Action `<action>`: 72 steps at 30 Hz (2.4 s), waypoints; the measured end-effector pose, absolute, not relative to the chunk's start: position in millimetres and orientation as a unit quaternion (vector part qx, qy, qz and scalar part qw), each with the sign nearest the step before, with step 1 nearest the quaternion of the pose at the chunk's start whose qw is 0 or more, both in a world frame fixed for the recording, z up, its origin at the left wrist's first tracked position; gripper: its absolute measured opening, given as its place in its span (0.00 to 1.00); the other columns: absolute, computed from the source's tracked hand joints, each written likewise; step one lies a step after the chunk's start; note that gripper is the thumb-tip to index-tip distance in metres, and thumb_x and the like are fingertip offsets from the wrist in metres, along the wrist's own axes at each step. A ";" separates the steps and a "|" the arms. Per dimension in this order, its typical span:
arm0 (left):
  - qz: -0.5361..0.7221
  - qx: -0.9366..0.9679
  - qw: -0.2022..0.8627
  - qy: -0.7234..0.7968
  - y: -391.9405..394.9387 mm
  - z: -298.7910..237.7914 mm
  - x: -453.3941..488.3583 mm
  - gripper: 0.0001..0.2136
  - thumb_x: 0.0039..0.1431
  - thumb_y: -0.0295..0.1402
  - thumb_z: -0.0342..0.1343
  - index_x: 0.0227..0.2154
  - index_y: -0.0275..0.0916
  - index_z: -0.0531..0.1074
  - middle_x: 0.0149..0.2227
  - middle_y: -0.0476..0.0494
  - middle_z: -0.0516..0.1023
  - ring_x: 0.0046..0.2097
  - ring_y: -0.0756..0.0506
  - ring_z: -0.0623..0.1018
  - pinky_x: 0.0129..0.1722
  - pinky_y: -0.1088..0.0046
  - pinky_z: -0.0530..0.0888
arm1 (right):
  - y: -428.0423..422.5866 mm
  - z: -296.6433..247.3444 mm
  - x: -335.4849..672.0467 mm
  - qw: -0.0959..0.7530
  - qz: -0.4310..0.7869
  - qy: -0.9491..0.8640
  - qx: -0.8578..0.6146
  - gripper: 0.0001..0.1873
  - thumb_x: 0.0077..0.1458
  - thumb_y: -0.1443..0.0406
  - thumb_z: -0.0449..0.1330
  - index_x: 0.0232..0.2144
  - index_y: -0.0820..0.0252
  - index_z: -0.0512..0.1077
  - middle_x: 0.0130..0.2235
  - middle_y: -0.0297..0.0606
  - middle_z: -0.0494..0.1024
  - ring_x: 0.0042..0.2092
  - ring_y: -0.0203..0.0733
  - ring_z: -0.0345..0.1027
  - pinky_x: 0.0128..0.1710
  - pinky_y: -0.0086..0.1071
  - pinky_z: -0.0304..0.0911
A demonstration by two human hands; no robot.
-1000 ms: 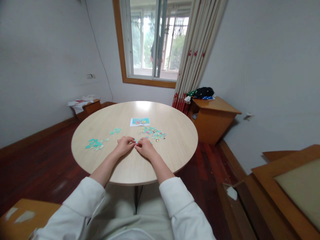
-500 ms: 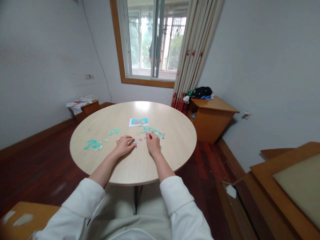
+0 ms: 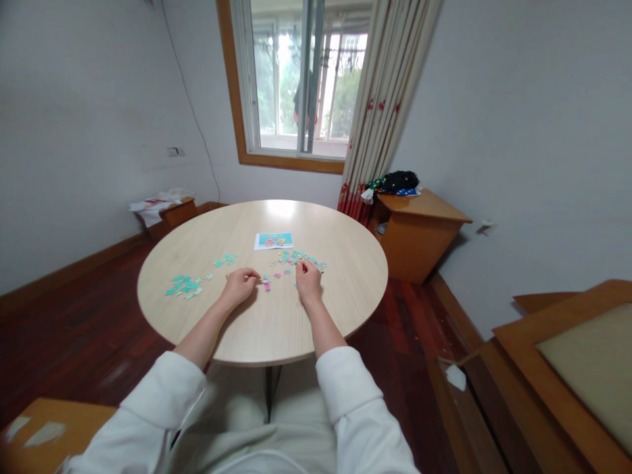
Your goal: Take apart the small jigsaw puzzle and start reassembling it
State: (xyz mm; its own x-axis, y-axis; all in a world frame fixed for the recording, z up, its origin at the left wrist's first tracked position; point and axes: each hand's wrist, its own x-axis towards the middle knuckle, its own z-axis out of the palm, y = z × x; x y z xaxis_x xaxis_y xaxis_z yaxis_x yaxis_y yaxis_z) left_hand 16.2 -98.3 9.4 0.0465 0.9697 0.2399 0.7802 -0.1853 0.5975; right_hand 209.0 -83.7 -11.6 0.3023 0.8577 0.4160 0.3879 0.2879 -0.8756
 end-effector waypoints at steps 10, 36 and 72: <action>0.294 0.724 0.201 0.590 -103.0 11.3 19.2 0.16 0.47 0.22 0.44 0.23 0.41 0.76 0.37 0.47 0.82 0.46 0.42 0.77 0.57 0.53 0.56 | -84.9 -11.0 206.7 0.576 0.214 -0.559 -0.557 0.13 0.51 0.59 0.49 0.23 0.59 0.69 0.25 0.34 0.71 0.30 0.38 0.63 0.31 0.30 0.60; 0.303 0.720 0.180 0.597 -99.6 7.5 16.4 0.14 0.48 0.23 0.45 0.25 0.41 0.76 0.32 0.47 0.81 0.42 0.43 0.77 0.55 0.56 0.58 | -85.3 -11.3 206.1 0.578 0.191 -0.560 -0.563 0.14 0.44 0.65 0.49 0.27 0.60 0.74 0.29 0.36 0.76 0.32 0.40 0.66 0.37 0.33 0.61; 0.370 0.675 0.144 0.622 -96.3 6.6 13.3 0.13 0.48 0.22 0.46 0.30 0.41 0.74 0.39 0.47 0.78 0.41 0.46 0.75 0.52 0.63 0.61 | -89.0 -2.3 186.2 0.265 0.012 -0.771 -0.579 0.17 0.60 0.68 0.45 0.33 0.59 0.74 0.43 0.42 0.77 0.49 0.43 0.63 0.54 0.44 0.43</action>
